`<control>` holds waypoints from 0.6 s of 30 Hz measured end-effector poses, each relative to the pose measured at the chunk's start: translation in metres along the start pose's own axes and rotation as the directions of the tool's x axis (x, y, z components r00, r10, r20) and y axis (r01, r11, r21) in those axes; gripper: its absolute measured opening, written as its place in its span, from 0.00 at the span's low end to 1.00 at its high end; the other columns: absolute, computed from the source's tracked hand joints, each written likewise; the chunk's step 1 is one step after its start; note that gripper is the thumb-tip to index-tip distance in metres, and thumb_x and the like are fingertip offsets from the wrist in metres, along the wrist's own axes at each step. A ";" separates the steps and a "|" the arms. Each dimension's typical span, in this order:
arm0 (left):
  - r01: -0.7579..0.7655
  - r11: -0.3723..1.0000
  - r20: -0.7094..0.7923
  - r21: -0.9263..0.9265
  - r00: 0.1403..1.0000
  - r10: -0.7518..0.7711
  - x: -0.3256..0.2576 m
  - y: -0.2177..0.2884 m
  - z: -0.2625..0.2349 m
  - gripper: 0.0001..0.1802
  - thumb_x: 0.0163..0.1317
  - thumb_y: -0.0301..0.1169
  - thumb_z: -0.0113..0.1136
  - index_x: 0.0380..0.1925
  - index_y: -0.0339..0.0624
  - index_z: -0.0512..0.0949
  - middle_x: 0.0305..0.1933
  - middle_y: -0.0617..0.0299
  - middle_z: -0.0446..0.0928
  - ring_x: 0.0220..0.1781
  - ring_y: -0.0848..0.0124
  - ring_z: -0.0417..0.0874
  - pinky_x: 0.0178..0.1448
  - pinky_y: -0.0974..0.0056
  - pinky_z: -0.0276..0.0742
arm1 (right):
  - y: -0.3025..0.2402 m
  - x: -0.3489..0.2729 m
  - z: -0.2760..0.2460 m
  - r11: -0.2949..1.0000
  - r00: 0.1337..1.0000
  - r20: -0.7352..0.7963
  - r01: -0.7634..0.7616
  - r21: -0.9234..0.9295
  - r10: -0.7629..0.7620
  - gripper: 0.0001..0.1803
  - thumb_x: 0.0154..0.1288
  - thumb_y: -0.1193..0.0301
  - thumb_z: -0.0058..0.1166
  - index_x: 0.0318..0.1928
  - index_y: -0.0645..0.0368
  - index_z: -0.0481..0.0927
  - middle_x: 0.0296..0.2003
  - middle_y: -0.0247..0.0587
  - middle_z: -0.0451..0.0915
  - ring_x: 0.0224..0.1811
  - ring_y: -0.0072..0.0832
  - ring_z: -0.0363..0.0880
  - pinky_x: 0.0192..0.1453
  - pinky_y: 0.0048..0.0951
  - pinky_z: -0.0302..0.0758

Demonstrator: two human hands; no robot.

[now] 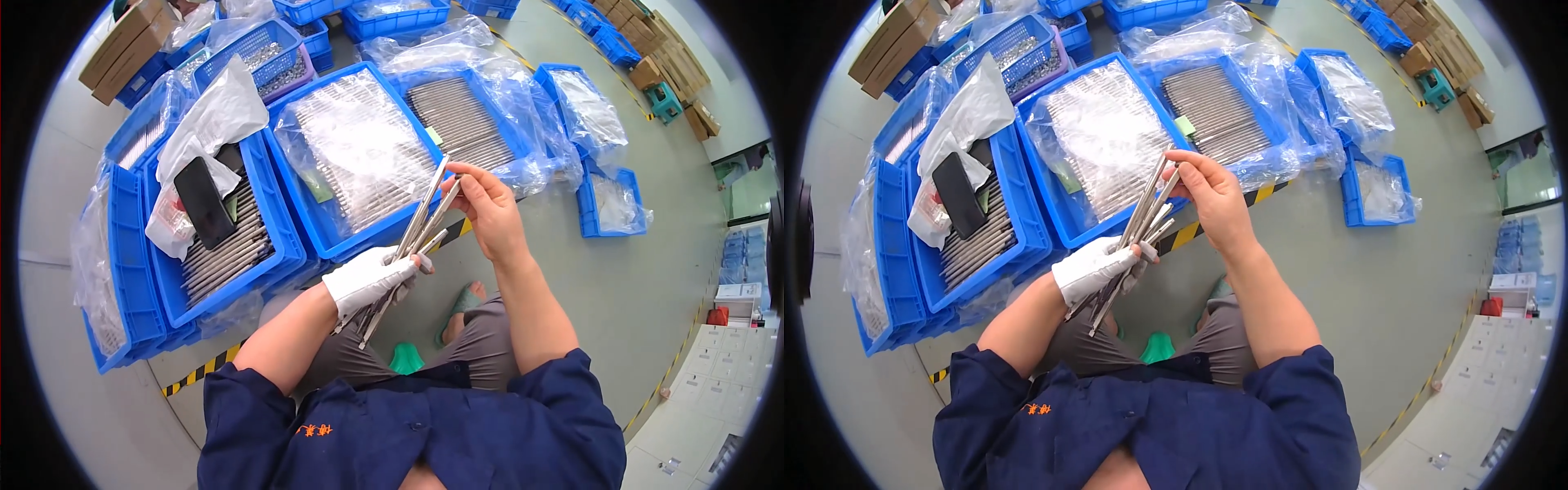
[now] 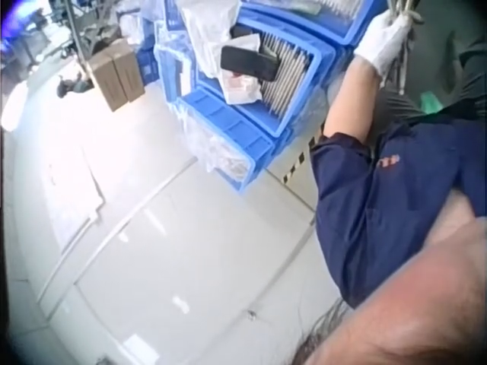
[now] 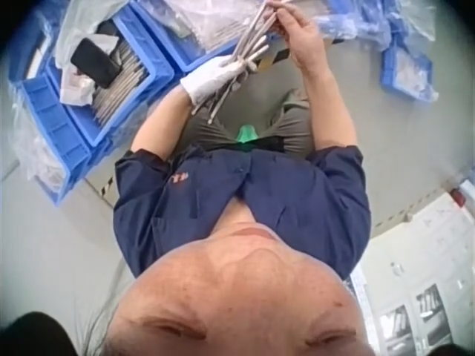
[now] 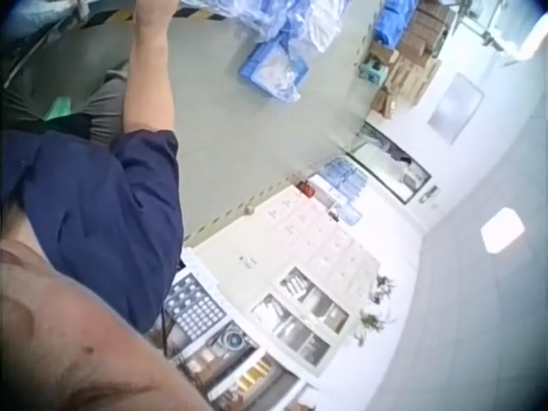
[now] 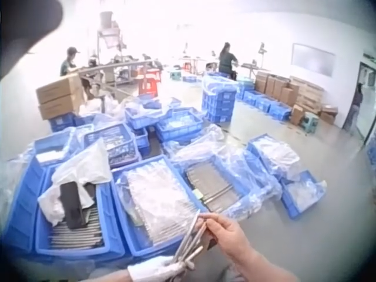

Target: Inspecting and sorting metal rods into plastic crates on a factory floor.

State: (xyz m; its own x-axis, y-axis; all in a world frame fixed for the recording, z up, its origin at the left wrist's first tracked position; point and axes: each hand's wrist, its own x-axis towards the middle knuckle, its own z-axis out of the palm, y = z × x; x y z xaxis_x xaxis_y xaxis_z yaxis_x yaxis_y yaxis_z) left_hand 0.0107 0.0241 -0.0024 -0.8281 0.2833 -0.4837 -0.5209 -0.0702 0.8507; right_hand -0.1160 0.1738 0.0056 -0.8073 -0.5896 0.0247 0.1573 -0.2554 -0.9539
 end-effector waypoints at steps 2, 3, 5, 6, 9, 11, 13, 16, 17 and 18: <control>-0.023 1.000 -0.004 -0.005 1.000 0.023 0.000 -0.001 0.002 0.22 0.57 0.50 0.48 0.38 0.42 0.73 0.24 0.67 0.67 0.25 0.79 0.68 0.31 0.73 0.66 | 0.004 -0.003 0.008 0.992 0.997 -0.044 0.052 -0.117 -0.058 0.12 0.62 0.71 0.43 0.44 0.63 0.73 0.32 0.36 0.76 0.33 0.21 0.74 0.39 0.21 0.71; -0.011 1.000 -0.031 -0.011 0.999 0.010 -0.001 0.001 0.005 0.22 0.57 0.50 0.48 0.37 0.42 0.73 0.24 0.67 0.67 0.26 0.79 0.68 0.31 0.73 0.65 | 0.009 -0.005 0.012 0.906 0.963 -0.079 0.212 -0.367 -0.257 0.12 0.62 0.71 0.43 0.44 0.63 0.73 0.32 0.37 0.76 0.33 0.21 0.74 0.39 0.21 0.71; 0.004 1.000 -0.058 -0.019 0.998 -0.005 -0.001 0.000 0.006 0.22 0.57 0.50 0.48 0.37 0.42 0.73 0.24 0.68 0.67 0.26 0.79 0.68 0.31 0.74 0.65 | 0.015 -0.006 0.015 0.735 0.893 -0.061 0.327 -0.594 -0.447 0.12 0.61 0.71 0.44 0.44 0.62 0.73 0.33 0.38 0.77 0.33 0.20 0.74 0.38 0.21 0.71; 0.009 1.000 -0.071 -0.010 0.997 -0.010 0.000 -0.001 0.006 0.22 0.56 0.50 0.48 0.36 0.42 0.73 0.24 0.68 0.67 0.26 0.79 0.68 0.31 0.74 0.65 | 0.017 -0.004 0.015 0.668 0.876 -0.039 0.337 -0.663 -0.480 0.12 0.61 0.72 0.44 0.45 0.62 0.73 0.33 0.39 0.77 0.33 0.20 0.75 0.37 0.22 0.71; 0.023 1.000 -0.094 0.016 0.995 -0.021 0.000 -0.002 0.003 0.22 0.56 0.50 0.49 0.36 0.43 0.74 0.25 0.68 0.68 0.26 0.79 0.68 0.31 0.73 0.65 | 0.010 -0.003 0.009 0.725 0.939 -0.026 0.248 -0.642 -0.344 0.13 0.61 0.72 0.44 0.45 0.62 0.73 0.35 0.39 0.77 0.34 0.20 0.75 0.37 0.22 0.71; 0.031 0.999 -0.104 0.034 0.994 -0.028 0.000 0.000 0.001 0.21 0.56 0.50 0.49 0.35 0.43 0.74 0.25 0.68 0.68 0.26 0.79 0.67 0.31 0.73 0.65 | -0.003 -0.001 0.000 0.825 0.986 -0.016 0.130 -0.549 -0.166 0.13 0.60 0.73 0.44 0.45 0.62 0.73 0.36 0.40 0.77 0.35 0.20 0.75 0.38 0.21 0.71; 0.037 0.992 -0.086 0.123 0.996 -0.026 -0.001 0.002 0.000 0.21 0.55 0.51 0.49 0.34 0.44 0.74 0.25 0.69 0.68 0.26 0.79 0.67 0.31 0.73 0.65 | -0.018 0.004 -0.014 0.965 0.968 0.151 -0.170 -0.200 0.202 0.13 0.60 0.75 0.43 0.45 0.63 0.72 0.38 0.40 0.76 0.35 0.21 0.75 0.42 0.20 0.71; 0.025 0.979 -0.042 0.203 0.999 -0.017 0.000 -0.001 -0.002 0.21 0.55 0.51 0.50 0.34 0.44 0.74 0.24 0.69 0.67 0.26 0.79 0.67 0.31 0.73 0.65 | -0.025 0.009 -0.035 0.947 0.897 0.307 -0.314 -0.069 0.319 0.14 0.57 0.75 0.48 0.45 0.64 0.72 0.38 0.40 0.77 0.37 0.21 0.75 0.40 0.20 0.72; 0.024 0.979 -0.037 0.204 0.999 -0.017 -0.001 0.000 -0.001 0.21 0.55 0.51 0.50 0.34 0.44 0.74 0.24 0.69 0.67 0.26 0.79 0.67 0.31 0.73 0.65 | -0.025 0.008 -0.040 0.941 0.883 0.332 -0.336 -0.048 0.332 0.15 0.56 0.75 0.50 0.45 0.64 0.72 0.37 0.40 0.77 0.37 0.21 0.75 0.40 0.20 0.72; 0.019 0.983 -0.020 0.183 1.000 -0.016 -0.003 0.002 0.000 0.21 0.55 0.51 0.50 0.34 0.44 0.74 0.24 0.69 0.67 0.25 0.79 0.67 0.31 0.72 0.65 | -0.026 0.008 -0.040 0.941 0.883 0.332 -0.336 -0.049 0.332 0.15 0.56 0.75 0.50 0.45 0.64 0.72 0.37 0.40 0.77 0.37 0.21 0.75 0.40 0.20 0.72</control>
State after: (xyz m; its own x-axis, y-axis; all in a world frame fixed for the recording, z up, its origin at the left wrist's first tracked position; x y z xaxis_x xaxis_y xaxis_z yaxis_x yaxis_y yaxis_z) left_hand 0.0119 0.0234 0.0008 -0.8237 0.2649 -0.5013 -0.4902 0.1118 0.8644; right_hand -0.1490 0.2065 0.0186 -0.4719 -0.8595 -0.1962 0.3911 -0.0046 -0.9203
